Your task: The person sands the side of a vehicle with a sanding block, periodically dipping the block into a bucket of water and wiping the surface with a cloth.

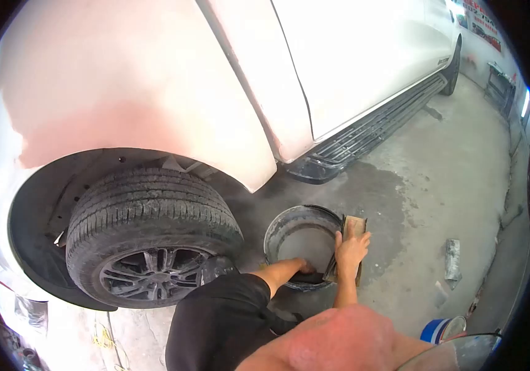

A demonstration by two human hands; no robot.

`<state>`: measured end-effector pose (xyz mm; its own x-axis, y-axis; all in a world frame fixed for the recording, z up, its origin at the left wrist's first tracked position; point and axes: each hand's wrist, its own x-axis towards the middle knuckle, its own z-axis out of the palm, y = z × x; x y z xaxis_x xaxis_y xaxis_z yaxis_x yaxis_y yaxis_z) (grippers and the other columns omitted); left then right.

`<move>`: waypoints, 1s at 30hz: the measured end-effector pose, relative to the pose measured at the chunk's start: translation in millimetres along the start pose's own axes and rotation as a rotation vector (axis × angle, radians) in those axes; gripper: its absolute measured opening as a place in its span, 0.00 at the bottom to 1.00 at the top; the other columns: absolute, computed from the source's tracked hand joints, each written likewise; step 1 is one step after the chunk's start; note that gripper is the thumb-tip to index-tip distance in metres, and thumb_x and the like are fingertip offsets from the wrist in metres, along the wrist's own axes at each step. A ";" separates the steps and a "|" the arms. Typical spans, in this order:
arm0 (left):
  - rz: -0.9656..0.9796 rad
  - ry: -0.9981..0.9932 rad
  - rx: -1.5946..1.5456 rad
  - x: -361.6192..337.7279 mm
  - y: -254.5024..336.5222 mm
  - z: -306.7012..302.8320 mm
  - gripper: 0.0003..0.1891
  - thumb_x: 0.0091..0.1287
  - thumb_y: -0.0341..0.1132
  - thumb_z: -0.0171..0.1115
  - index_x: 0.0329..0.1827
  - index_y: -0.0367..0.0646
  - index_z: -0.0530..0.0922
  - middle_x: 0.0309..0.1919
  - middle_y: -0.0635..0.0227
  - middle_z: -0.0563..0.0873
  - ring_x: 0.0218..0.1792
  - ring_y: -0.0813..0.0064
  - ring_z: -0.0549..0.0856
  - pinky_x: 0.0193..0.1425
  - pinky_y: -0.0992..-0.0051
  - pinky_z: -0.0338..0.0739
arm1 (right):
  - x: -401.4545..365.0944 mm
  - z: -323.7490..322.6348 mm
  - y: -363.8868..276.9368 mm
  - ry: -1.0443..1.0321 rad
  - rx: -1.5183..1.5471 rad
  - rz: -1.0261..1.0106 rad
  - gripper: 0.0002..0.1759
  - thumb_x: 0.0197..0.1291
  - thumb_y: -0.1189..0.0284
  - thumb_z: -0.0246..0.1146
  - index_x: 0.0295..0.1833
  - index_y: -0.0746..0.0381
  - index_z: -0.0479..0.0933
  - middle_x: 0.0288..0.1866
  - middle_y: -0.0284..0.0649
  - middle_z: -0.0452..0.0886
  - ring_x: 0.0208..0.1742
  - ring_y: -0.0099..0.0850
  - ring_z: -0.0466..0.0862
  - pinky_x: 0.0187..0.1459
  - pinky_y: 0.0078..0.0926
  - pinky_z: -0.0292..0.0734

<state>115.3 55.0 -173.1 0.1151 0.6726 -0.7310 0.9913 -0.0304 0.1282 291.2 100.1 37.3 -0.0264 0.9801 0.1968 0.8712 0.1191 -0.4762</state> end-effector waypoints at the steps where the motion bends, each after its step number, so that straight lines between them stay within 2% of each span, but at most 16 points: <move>1: -0.003 -0.002 0.000 0.1 -8.0 1.1 0.27 0.75 0.53 0.54 0.71 0.50 0.80 0.73 0.57 0.78 0.72 0.58 0.78 0.75 0.57 0.72 | 0.0 -3.7 -1.8 -0.012 0.013 0.012 0.34 0.61 0.54 0.73 0.74 0.43 0.76 0.68 0.62 0.68 0.64 0.59 0.76 0.57 0.56 0.78; 5: -0.030 -0.009 0.009 2.2 -30.2 1.0 0.24 0.77 0.49 0.52 0.71 0.52 0.79 0.73 0.60 0.78 0.71 0.59 0.78 0.74 0.57 0.73 | 4.0 -2.1 -3.9 -0.053 0.039 0.045 0.35 0.61 0.56 0.73 0.75 0.42 0.75 0.68 0.61 0.68 0.64 0.59 0.76 0.57 0.55 0.78; 7: -0.034 -0.010 0.006 5.1 -34.4 4.8 0.23 0.78 0.47 0.51 0.72 0.52 0.79 0.73 0.61 0.78 0.71 0.60 0.78 0.73 0.57 0.74 | 2.2 -4.8 -6.2 -0.033 0.029 0.044 0.35 0.61 0.56 0.73 0.74 0.43 0.75 0.65 0.57 0.69 0.62 0.55 0.76 0.55 0.53 0.78; 16: -0.062 -0.014 -0.035 -0.4 -34.7 6.0 0.24 0.70 0.49 0.60 0.64 0.47 0.83 0.66 0.58 0.82 0.64 0.58 0.82 0.66 0.56 0.77 | 1.9 -1.1 -4.3 -0.005 0.020 0.035 0.35 0.61 0.58 0.74 0.75 0.43 0.75 0.66 0.55 0.69 0.63 0.53 0.75 0.55 0.52 0.77; 24: -0.085 0.013 -0.102 -25.7 -39.4 -32.2 0.26 0.63 0.51 0.68 0.57 0.43 0.86 0.59 0.55 0.87 0.57 0.57 0.86 0.59 0.56 0.81 | 2.4 -6.1 -3.5 -0.064 0.074 0.049 0.34 0.61 0.58 0.74 0.74 0.43 0.75 0.68 0.57 0.67 0.64 0.56 0.75 0.57 0.54 0.77; 30: -0.117 0.049 -0.279 -93.3 -14.0 -104.5 0.27 0.58 0.53 0.73 0.52 0.39 0.88 0.54 0.53 0.90 0.52 0.55 0.88 0.55 0.56 0.83 | 2.6 -0.1 -0.2 -0.016 0.062 0.012 0.34 0.61 0.58 0.73 0.74 0.43 0.76 0.67 0.58 0.68 0.64 0.59 0.75 0.57 0.56 0.79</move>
<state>84.0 70.0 -36.6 -0.0092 0.6949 -0.7191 0.9409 0.2496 0.2291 291.0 102.6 38.0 -0.0243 0.9840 0.1768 0.8394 0.1161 -0.5309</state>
